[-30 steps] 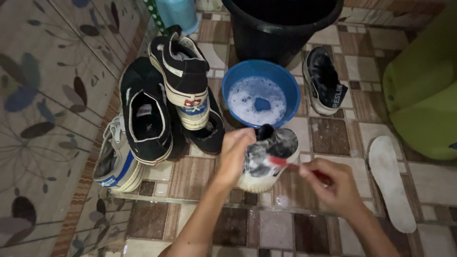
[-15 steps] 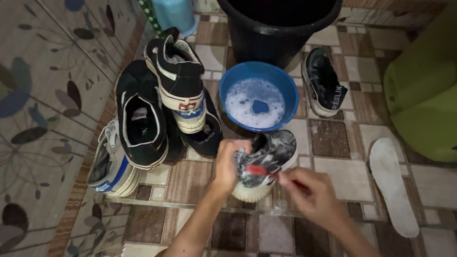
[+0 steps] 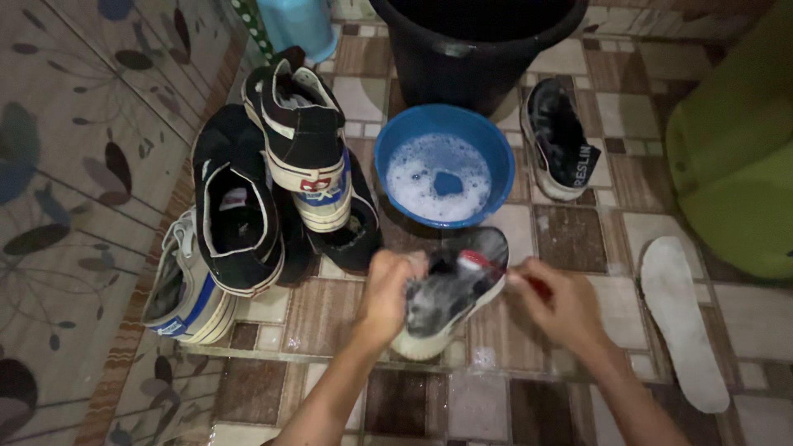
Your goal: The person scrubs the soles and uppers of several pairs of shoes and insoles using a toothbrush and soapy water. They dip the brush into a blue bowl of suds and scrub the items on the tiled floor, occasionally rinsing the brush in a black bucket.
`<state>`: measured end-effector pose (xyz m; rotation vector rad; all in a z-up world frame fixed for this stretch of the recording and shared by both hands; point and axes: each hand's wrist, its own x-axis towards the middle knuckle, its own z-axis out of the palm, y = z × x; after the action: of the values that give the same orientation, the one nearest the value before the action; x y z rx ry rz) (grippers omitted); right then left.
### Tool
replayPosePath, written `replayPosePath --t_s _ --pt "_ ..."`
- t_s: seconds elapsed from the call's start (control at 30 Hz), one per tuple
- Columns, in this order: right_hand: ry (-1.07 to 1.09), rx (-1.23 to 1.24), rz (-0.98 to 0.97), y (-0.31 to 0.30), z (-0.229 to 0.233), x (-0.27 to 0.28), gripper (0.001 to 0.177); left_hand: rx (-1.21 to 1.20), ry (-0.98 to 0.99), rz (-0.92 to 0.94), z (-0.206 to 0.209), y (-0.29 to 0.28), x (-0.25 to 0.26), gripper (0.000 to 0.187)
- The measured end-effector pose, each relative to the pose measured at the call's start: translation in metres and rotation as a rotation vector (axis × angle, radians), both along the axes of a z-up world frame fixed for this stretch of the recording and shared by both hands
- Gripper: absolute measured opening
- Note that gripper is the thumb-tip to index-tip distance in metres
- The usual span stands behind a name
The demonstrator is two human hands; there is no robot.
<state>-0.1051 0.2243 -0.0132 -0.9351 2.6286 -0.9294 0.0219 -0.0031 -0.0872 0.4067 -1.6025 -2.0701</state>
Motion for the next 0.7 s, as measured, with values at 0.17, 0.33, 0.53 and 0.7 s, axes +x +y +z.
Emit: replayPosePath --t_s 0.17,0.33,0.53,0.7 --pt "-0.102 -0.325 0.206 0.024 -0.013 0.041 0.016 -0.063 -0.02 -0.068 0.004 0.0 0.007 0.022" --pt "-0.082 -0.292 -0.009 0.035 -0.034 0.019 0.017 0.008 -0.136 0.088 0.009 0.008 0.005 0.015" --pt "-0.066 -0.302 0.051 0.044 -0.041 0.02 0.021 0.102 -0.052 0.097 0.025 0.007 0.005 0.016" --pt "0.196 0.063 -0.234 0.032 0.015 -0.037 0.024 0.235 -0.122 0.149 0.024 0.007 0.01 0.019"
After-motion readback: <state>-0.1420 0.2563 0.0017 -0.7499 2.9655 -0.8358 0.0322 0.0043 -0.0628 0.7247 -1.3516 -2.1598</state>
